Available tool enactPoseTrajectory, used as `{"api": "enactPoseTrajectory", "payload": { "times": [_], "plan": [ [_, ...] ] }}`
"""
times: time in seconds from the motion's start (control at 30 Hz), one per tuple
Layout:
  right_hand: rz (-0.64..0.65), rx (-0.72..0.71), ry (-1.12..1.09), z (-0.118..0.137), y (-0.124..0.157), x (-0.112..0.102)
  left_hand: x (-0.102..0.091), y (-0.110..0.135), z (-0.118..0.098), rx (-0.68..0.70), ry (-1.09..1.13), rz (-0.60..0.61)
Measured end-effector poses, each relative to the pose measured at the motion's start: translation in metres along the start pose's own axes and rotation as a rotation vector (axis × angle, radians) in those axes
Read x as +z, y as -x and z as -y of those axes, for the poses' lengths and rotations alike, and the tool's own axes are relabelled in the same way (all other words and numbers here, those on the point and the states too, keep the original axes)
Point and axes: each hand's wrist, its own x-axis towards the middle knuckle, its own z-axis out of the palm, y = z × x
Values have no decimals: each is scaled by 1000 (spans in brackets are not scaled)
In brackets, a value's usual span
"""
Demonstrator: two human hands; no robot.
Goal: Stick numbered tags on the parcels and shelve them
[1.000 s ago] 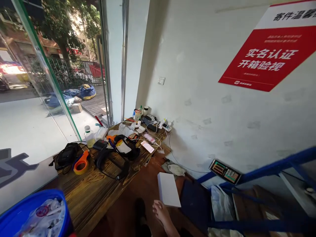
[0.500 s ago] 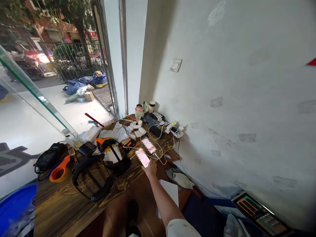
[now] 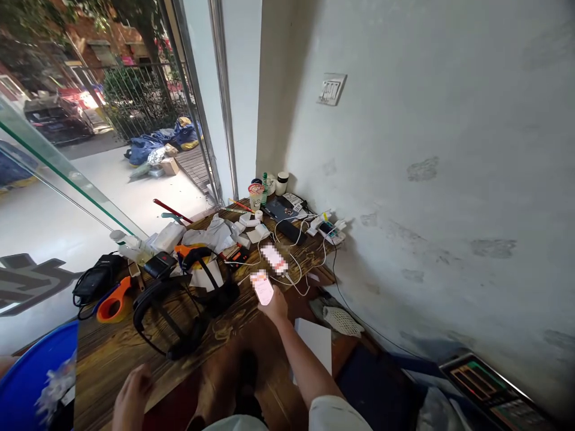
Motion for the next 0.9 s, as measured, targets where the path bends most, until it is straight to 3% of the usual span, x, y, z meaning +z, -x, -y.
{"api": "enactPoseTrajectory", "payload": {
  "times": [0.03, 0.07, 0.2, 0.3, 0.37, 0.47, 0.57, 0.73, 0.9],
  "plan": [
    [-15, 9, -37, 4, 13, -3, 16, -1, -9, -32, 167, -65],
    [-36, 15, -98, 9, 28, -6, 32, 0, -22, -41, 285, -34],
    [-98, -34, -477, 38, 99, -28, 88, 21, -90, -2, 348, 366],
    [-81, -108, -613, 65, 158, -47, 108, 44, -131, 8, 386, 536],
    [-107, -133, -622, 82, 196, -53, 109, 55, -143, 57, 396, 645],
    [-251, -105, -575, 103, 249, -48, 95, 64, -136, 160, 330, 769],
    [-387, -61, -501, 121, 298, -30, 72, 70, -112, 198, 232, 857],
    [-475, 57, -495, 151, 377, -5, 32, 91, -71, 222, 81, 935],
    [-567, 126, -541, 171, 453, 1, 4, 127, -43, 284, -21, 1052]
  ]
}}
